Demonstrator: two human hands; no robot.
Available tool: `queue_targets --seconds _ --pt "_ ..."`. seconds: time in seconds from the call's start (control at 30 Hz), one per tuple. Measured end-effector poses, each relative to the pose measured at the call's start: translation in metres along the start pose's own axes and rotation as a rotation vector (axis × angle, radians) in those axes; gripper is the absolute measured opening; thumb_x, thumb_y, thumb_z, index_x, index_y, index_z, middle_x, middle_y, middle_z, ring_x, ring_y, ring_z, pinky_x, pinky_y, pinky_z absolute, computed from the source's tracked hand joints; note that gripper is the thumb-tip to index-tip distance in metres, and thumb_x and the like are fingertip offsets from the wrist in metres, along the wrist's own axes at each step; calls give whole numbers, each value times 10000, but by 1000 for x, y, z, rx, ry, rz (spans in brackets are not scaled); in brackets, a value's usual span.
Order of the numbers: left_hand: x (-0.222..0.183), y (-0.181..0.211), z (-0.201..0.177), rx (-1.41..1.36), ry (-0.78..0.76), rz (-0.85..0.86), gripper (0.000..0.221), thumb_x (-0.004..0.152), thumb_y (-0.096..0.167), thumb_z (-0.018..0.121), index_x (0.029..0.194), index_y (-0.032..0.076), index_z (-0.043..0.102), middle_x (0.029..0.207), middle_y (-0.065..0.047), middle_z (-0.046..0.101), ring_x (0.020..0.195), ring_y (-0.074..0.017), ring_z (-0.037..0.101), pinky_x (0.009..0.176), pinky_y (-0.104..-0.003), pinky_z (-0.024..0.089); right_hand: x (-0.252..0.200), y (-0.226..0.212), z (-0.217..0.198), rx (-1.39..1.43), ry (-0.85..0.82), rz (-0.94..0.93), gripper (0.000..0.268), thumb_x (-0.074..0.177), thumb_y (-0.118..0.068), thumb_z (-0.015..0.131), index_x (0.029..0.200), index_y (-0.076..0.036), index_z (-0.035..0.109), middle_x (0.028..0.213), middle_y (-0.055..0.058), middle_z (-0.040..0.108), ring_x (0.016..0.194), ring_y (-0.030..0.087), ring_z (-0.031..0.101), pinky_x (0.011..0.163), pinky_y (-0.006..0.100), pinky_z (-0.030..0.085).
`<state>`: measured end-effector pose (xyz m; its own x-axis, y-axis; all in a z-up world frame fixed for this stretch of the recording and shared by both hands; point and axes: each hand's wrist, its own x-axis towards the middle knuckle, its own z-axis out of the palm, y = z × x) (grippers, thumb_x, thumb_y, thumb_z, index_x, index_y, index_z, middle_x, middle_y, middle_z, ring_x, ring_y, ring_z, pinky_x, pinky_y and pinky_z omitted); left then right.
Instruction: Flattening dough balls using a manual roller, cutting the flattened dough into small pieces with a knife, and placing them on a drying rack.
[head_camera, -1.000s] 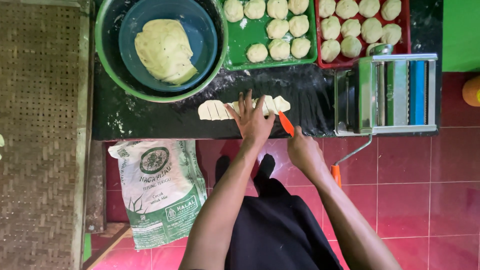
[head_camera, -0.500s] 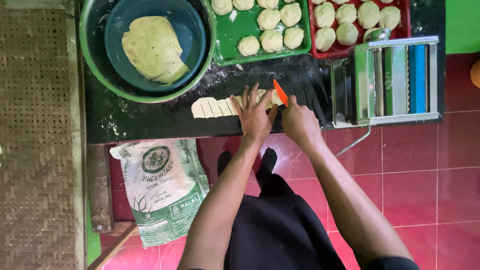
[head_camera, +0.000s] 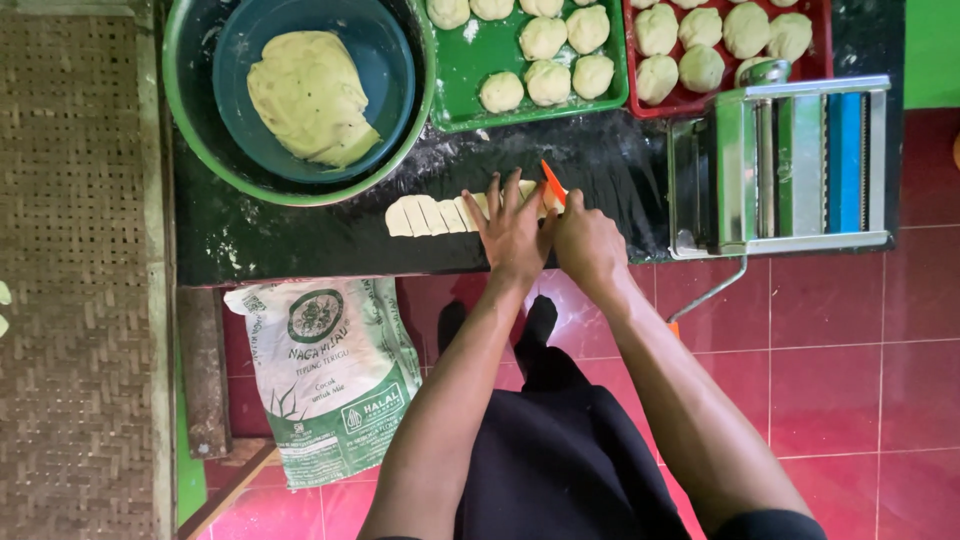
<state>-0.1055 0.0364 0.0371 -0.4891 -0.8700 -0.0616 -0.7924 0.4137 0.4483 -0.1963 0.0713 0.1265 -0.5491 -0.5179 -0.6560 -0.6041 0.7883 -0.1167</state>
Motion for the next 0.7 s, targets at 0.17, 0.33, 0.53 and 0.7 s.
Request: queue_targets --seconds 0.17,0.33,0.53,0.7 --pt "3 1 11 33 61 -2 424 856 502 701 1243 331 687 1457 6 529 1451 -273 403 1218 -722 53 -10 13 8 -28 -8 -10 386 1023 -216 376 1357 -48 476 1100 323 697 1072 554 673 883 638 554" --pt "2 6 8 8 201 -4 351 804 390 743 1133 268 761 1370 -17 609 1374 -276 495 1197 -725 91 -39 35 3 2 -56 26 372 1013 -200 425 1342 -43 498 1135 359 687 1104 564 662 919 643 543" --pt "4 2 13 -15 194 49 416 742 321 781 1143 212 752 1333 -55 607 1349 -282 503 1178 -755 89 -25 88 26 -16 -130 85 426 967 -327 399 1335 -140 501 1114 309 708 1095 536 678 898 652 550" --pt "5 4 13 -36 232 98 411 750 290 789 1147 196 750 1293 -54 648 1302 -267 564 1189 -723 99 -25 93 0 31 71 52 423 990 -299 414 1328 -49 460 1067 393 677 1057 599 658 908 683 517"
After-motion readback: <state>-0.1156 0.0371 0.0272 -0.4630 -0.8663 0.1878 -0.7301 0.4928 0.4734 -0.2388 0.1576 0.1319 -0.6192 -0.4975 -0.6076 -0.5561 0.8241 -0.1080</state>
